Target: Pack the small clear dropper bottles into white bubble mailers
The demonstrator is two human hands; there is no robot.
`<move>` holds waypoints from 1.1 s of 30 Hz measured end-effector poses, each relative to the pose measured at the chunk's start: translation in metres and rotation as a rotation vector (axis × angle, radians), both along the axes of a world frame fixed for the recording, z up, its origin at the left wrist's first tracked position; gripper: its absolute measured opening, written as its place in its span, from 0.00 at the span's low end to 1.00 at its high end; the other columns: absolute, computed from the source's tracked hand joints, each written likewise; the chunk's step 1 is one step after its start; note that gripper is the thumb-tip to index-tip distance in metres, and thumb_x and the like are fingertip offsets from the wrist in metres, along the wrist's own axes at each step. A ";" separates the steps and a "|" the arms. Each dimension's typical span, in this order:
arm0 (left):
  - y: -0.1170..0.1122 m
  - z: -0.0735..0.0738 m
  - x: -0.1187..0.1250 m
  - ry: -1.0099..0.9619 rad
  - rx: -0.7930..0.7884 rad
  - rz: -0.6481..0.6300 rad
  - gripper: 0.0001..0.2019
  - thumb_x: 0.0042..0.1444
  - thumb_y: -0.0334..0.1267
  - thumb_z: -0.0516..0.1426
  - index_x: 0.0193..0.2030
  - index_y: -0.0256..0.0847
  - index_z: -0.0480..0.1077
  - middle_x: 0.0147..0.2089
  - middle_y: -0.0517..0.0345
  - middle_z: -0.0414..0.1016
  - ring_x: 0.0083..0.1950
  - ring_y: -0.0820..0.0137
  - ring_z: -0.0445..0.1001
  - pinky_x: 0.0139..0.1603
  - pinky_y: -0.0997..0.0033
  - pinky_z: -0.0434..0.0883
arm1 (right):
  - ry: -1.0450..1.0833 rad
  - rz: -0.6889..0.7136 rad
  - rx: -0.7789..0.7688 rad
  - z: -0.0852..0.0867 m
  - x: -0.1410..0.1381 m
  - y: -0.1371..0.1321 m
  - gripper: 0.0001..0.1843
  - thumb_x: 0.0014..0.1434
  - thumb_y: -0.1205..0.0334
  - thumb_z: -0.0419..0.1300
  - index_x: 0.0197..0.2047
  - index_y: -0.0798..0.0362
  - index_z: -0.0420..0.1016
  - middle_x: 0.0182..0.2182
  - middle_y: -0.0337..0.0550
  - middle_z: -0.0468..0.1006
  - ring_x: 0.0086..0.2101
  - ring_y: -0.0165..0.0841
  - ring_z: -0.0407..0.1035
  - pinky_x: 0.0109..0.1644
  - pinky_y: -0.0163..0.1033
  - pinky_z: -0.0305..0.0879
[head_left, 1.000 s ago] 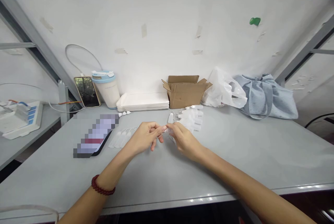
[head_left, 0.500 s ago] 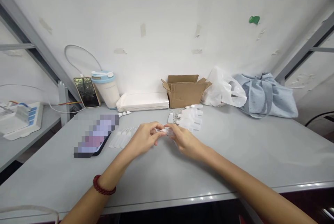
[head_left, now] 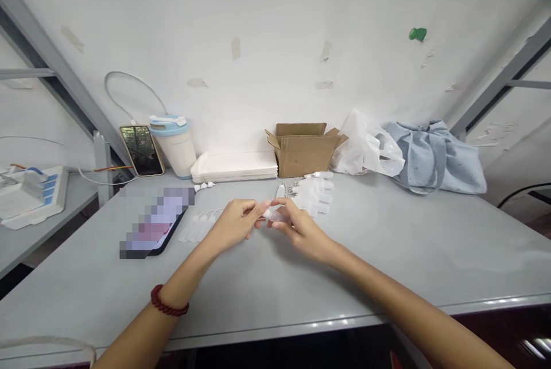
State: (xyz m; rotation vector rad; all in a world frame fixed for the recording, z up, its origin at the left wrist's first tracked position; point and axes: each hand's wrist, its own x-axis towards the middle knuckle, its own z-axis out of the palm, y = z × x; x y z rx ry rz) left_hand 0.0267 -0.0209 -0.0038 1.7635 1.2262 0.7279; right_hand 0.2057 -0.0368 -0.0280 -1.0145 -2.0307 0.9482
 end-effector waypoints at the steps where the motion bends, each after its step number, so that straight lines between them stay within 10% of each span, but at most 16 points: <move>1: 0.000 -0.001 0.000 0.002 0.003 -0.005 0.23 0.55 0.54 0.49 0.18 0.40 0.60 0.13 0.65 0.58 0.23 0.71 0.68 0.23 0.76 0.60 | 0.011 -0.004 -0.014 0.000 -0.001 -0.001 0.15 0.60 0.67 0.49 0.51 0.53 0.55 0.31 0.41 0.72 0.31 0.32 0.63 0.37 0.39 0.58; 15: -0.004 0.005 -0.002 -0.039 0.015 -0.177 0.12 0.55 0.44 0.51 0.37 0.38 0.69 0.29 0.58 0.73 0.29 0.71 0.69 0.30 0.73 0.67 | 0.503 0.143 -0.667 -0.001 0.002 0.004 0.18 0.54 0.57 0.59 0.46 0.50 0.59 0.27 0.38 0.73 0.20 0.23 0.51 0.24 0.31 0.45; 26: -0.001 -0.001 0.002 -0.034 -0.026 -0.052 0.19 0.55 0.49 0.51 0.21 0.38 0.64 0.19 0.62 0.67 0.20 0.75 0.66 0.24 0.75 0.63 | 0.339 0.056 -0.352 -0.001 -0.004 -0.004 0.17 0.60 0.52 0.53 0.48 0.50 0.56 0.26 0.36 0.70 0.20 0.23 0.51 0.23 0.31 0.47; 33: -0.002 0.002 0.000 -0.049 -0.034 -0.129 0.16 0.55 0.47 0.50 0.23 0.38 0.65 0.22 0.60 0.69 0.26 0.72 0.67 0.30 0.73 0.64 | 0.468 0.142 -0.557 0.003 -0.003 -0.005 0.17 0.58 0.51 0.56 0.45 0.49 0.56 0.25 0.35 0.72 0.17 0.21 0.47 0.20 0.30 0.42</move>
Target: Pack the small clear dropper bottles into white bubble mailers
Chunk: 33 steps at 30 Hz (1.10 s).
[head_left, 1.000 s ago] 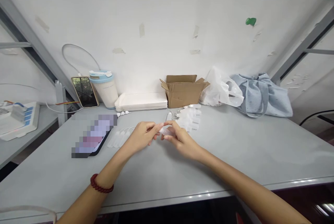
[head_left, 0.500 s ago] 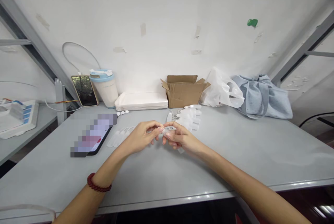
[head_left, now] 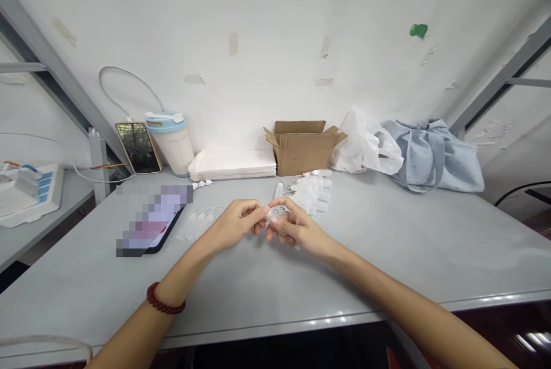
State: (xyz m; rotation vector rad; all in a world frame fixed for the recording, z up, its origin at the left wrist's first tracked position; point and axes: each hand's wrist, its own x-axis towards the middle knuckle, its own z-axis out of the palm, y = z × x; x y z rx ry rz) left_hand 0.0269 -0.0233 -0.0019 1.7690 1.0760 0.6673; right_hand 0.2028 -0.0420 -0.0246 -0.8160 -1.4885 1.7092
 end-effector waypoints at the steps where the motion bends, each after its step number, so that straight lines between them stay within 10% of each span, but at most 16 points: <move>1: 0.000 0.001 -0.001 0.008 0.011 -0.023 0.16 0.56 0.47 0.50 0.25 0.38 0.65 0.23 0.59 0.69 0.27 0.72 0.66 0.31 0.73 0.64 | 0.032 0.013 -0.058 0.001 0.001 0.000 0.17 0.57 0.51 0.56 0.45 0.49 0.56 0.24 0.35 0.72 0.16 0.21 0.46 0.20 0.29 0.41; 8: 0.002 0.001 -0.004 -0.003 0.043 -0.072 0.14 0.56 0.45 0.49 0.30 0.37 0.69 0.23 0.60 0.69 0.26 0.73 0.65 0.30 0.73 0.64 | 0.145 0.061 -0.313 0.007 0.003 0.003 0.14 0.57 0.51 0.56 0.41 0.50 0.61 0.23 0.35 0.71 0.15 0.19 0.45 0.19 0.29 0.36; 15: 0.001 0.003 0.000 -0.032 0.010 0.125 0.13 0.54 0.43 0.50 0.25 0.38 0.67 0.22 0.61 0.67 0.24 0.73 0.65 0.26 0.74 0.63 | -0.123 -0.239 0.121 0.004 -0.001 0.004 0.17 0.53 0.50 0.60 0.39 0.53 0.63 0.24 0.37 0.74 0.18 0.23 0.55 0.22 0.31 0.52; 27: 0.002 -0.003 0.000 -0.085 -0.027 0.044 0.19 0.55 0.51 0.51 0.22 0.37 0.65 0.22 0.60 0.67 0.24 0.74 0.66 0.28 0.74 0.64 | -0.372 -0.407 0.553 -0.013 -0.002 0.001 0.11 0.59 0.58 0.51 0.42 0.54 0.66 0.26 0.40 0.72 0.23 0.28 0.62 0.27 0.34 0.56; 33: -0.002 0.001 0.001 0.015 0.112 0.054 0.15 0.55 0.47 0.53 0.28 0.37 0.72 0.27 0.59 0.73 0.28 0.73 0.68 0.30 0.75 0.64 | -0.227 -0.383 0.301 -0.008 0.000 0.002 0.15 0.60 0.51 0.50 0.32 0.55 0.66 0.22 0.36 0.65 0.18 0.23 0.52 0.20 0.32 0.48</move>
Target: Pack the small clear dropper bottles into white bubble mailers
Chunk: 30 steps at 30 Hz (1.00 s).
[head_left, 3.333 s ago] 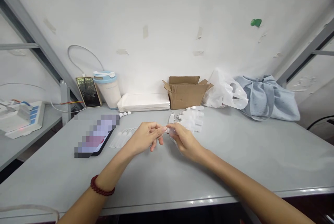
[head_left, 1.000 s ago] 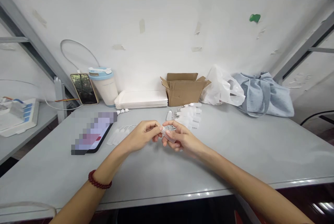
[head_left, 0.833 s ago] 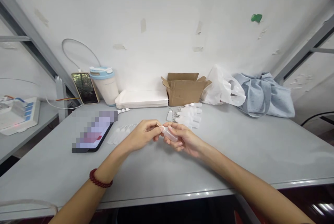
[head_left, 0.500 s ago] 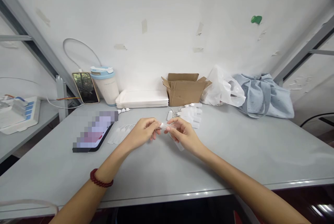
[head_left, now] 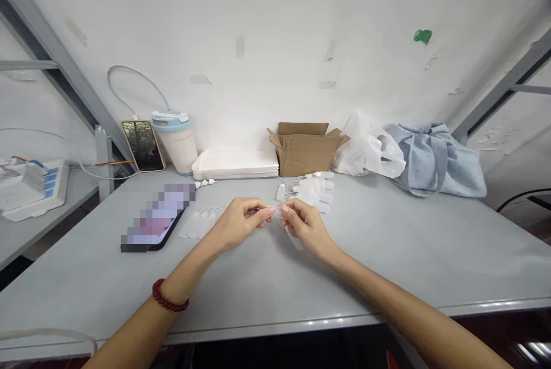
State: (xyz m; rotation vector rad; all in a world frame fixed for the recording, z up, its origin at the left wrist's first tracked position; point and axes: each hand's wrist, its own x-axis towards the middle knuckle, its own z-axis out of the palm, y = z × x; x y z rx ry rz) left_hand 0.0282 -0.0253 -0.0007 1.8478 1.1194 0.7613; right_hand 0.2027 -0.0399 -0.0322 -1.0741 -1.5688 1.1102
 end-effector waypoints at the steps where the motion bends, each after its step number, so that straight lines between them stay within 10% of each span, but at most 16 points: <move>1: 0.000 0.000 0.000 0.017 0.024 0.000 0.14 0.55 0.46 0.53 0.29 0.37 0.72 0.28 0.59 0.73 0.29 0.73 0.68 0.31 0.75 0.64 | 0.053 0.025 -0.061 0.001 0.000 0.001 0.17 0.59 0.49 0.50 0.30 0.55 0.65 0.21 0.35 0.64 0.17 0.22 0.51 0.19 0.31 0.47; 11: -0.002 -0.001 0.003 -0.008 0.172 0.029 0.11 0.54 0.40 0.54 0.27 0.37 0.73 0.28 0.59 0.76 0.32 0.71 0.71 0.36 0.75 0.66 | 0.228 0.121 -0.202 0.008 -0.002 0.001 0.18 0.58 0.46 0.51 0.28 0.53 0.60 0.19 0.31 0.61 0.14 0.20 0.46 0.17 0.30 0.42; 22: 0.002 0.001 -0.001 -0.118 -0.061 -0.041 0.18 0.57 0.46 0.52 0.23 0.36 0.71 0.26 0.56 0.75 0.33 0.69 0.74 0.37 0.72 0.70 | -0.430 -0.076 0.883 -0.010 0.006 0.007 0.07 0.63 0.64 0.49 0.45 0.52 0.62 0.29 0.43 0.71 0.25 0.29 0.64 0.26 0.33 0.59; 30: 0.001 -0.006 0.004 -0.103 -0.096 -0.045 0.21 0.57 0.48 0.51 0.22 0.34 0.72 0.24 0.54 0.75 0.25 0.72 0.70 0.31 0.73 0.69 | -0.342 -0.047 0.446 -0.005 0.003 0.001 0.10 0.65 0.61 0.42 0.35 0.52 0.60 0.21 0.35 0.64 0.21 0.27 0.59 0.26 0.33 0.55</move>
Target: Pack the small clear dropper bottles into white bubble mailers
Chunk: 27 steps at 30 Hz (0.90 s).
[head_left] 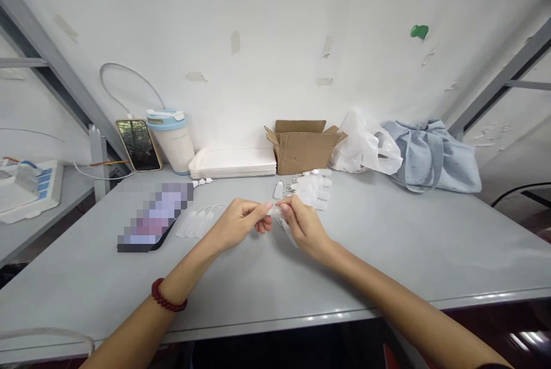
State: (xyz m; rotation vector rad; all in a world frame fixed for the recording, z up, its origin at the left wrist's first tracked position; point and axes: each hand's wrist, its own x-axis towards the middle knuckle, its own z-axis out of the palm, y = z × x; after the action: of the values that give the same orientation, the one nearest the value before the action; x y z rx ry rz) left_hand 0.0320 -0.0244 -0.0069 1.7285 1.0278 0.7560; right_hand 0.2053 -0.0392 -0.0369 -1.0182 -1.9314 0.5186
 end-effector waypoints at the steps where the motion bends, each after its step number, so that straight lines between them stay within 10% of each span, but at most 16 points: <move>1: 0.000 -0.001 0.000 0.016 -0.004 0.002 0.21 0.57 0.48 0.51 0.22 0.34 0.72 0.24 0.53 0.75 0.25 0.72 0.70 0.31 0.73 0.68 | 0.021 0.005 -0.058 0.000 -0.001 -0.001 0.11 0.65 0.60 0.41 0.33 0.51 0.59 0.21 0.35 0.63 0.21 0.27 0.58 0.26 0.33 0.55; 15: -0.003 -0.001 -0.001 0.170 0.226 -0.061 0.17 0.58 0.45 0.50 0.28 0.36 0.71 0.26 0.61 0.70 0.28 0.74 0.65 0.29 0.76 0.61 | 0.516 0.219 -0.758 0.016 0.002 0.006 0.16 0.57 0.47 0.52 0.29 0.51 0.57 0.16 0.27 0.53 0.15 0.21 0.43 0.16 0.29 0.45; 20: 0.001 -0.004 0.002 0.195 0.257 -0.061 0.14 0.56 0.46 0.52 0.33 0.39 0.73 0.34 0.59 0.76 0.36 0.69 0.71 0.37 0.74 0.65 | 0.436 -0.026 -0.460 0.019 0.004 0.007 0.15 0.57 0.49 0.52 0.31 0.52 0.61 0.19 0.32 0.63 0.19 0.25 0.57 0.22 0.33 0.57; 27: 0.029 -0.015 -0.031 0.539 0.548 0.275 0.15 0.56 0.39 0.51 0.48 0.36 0.69 0.49 0.49 0.73 0.51 0.60 0.67 0.52 0.62 0.64 | 0.199 -0.408 -0.005 0.005 0.019 0.024 0.06 0.58 0.59 0.53 0.37 0.52 0.61 0.32 0.41 0.68 0.28 0.29 0.62 0.29 0.35 0.61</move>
State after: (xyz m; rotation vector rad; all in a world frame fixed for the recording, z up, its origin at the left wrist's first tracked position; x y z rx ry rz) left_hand 0.0009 0.0041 -0.0221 2.3717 1.5491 0.8126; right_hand 0.2246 -0.0154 -0.0317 -1.2734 -1.4957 0.3743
